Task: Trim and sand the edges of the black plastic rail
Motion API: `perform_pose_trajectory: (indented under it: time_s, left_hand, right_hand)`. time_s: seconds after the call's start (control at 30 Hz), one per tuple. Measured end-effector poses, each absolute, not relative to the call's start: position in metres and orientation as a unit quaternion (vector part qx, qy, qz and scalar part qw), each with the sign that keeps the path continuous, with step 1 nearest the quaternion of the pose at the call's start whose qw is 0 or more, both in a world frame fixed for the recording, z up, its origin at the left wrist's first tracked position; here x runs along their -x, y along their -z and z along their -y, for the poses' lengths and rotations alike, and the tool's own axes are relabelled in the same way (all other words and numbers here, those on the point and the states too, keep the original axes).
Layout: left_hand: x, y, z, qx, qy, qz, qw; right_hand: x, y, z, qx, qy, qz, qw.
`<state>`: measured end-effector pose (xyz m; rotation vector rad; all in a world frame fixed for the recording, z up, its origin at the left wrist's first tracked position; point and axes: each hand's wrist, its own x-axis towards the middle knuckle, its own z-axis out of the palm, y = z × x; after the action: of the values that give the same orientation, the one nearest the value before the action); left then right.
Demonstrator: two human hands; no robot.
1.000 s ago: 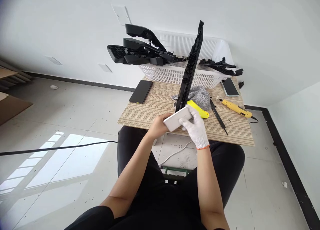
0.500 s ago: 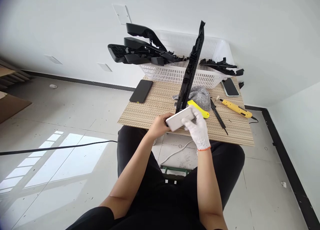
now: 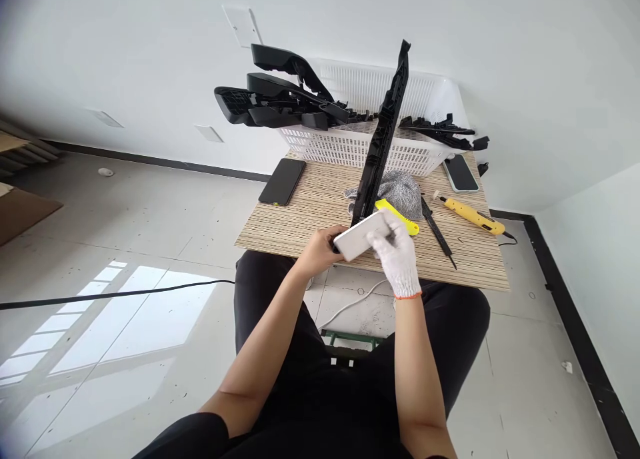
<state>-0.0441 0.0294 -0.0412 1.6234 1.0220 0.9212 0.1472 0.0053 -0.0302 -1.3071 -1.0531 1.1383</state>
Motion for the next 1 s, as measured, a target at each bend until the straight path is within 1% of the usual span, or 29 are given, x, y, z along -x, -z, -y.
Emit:
perform_pose_trajectory:
  time_s: [0.07, 0.1, 0.2, 0.23, 0.33, 0.47, 0.57, 0.6, 0.7, 0.73, 0.83, 0.93, 1.0]
  left_hand:
    - [0.0439, 0.0403, -0.0293, -0.671, -0.383, -0.415, 0.482]
    - [0.0438, 0.0398, -0.0292, -0.666, -0.383, -0.414, 0.487]
    - [0.0435, 0.0389, -0.0288, -0.644, -0.383, -0.418, 0.513]
    - [0.0435, 0.039, -0.0287, -0.643, -0.384, -0.417, 0.514]
    - [0.0439, 0.0404, -0.0291, -0.652, -0.387, -0.42, 0.499]
    - [0.0442, 0.0418, -0.0298, -0.647, -0.38, -0.431, 0.501]
    - [0.0443, 0.0412, -0.0295, -0.653, -0.385, -0.423, 0.496]
    - [0.0443, 0.0408, -0.0293, -0.65, -0.385, -0.42, 0.502]
    - [0.0446, 0.0401, -0.0288, -0.64, -0.378, -0.419, 0.522]
    - [0.0447, 0.0401, -0.0288, -0.643, -0.377, -0.419, 0.519]
    - [0.045, 0.0411, -0.029, -0.657, -0.382, -0.42, 0.496]
    - [0.0446, 0.0418, -0.029, -0.635, -0.376, -0.419, 0.528]
    - [0.0444, 0.0414, -0.029, -0.637, -0.378, -0.418, 0.526]
  right_hand:
    - [-0.1472, 0.03, -0.0057, 0.548, -0.492, 0.459, 0.497]
    - [-0.1474, 0.0297, -0.0061, 0.549, -0.49, 0.449, 0.507]
    - [-0.1491, 0.0286, -0.007, 0.551, -0.459, 0.399, 0.572]
    - [-0.1499, 0.0283, -0.0068, 0.551, -0.463, 0.403, 0.565]
    - [-0.152, 0.0281, -0.0045, 0.551, -0.497, 0.438, 0.507]
    - [-0.1524, 0.0294, -0.0024, 0.542, -0.469, 0.435, 0.545]
    - [-0.1514, 0.0312, -0.004, 0.529, -0.515, 0.459, 0.494]
    - [-0.1512, 0.0319, -0.0049, 0.522, -0.522, 0.453, 0.5]
    - [-0.1508, 0.0333, -0.0071, 0.498, -0.505, 0.423, 0.564]
    - [-0.1507, 0.0333, -0.0075, 0.496, -0.507, 0.427, 0.561]
    - [-0.1505, 0.0315, -0.0078, 0.501, -0.536, 0.439, 0.519]
    - [-0.1507, 0.0283, -0.0078, 0.51, -0.509, 0.409, 0.56]
    - [-0.151, 0.0269, -0.007, 0.513, -0.511, 0.416, 0.55]
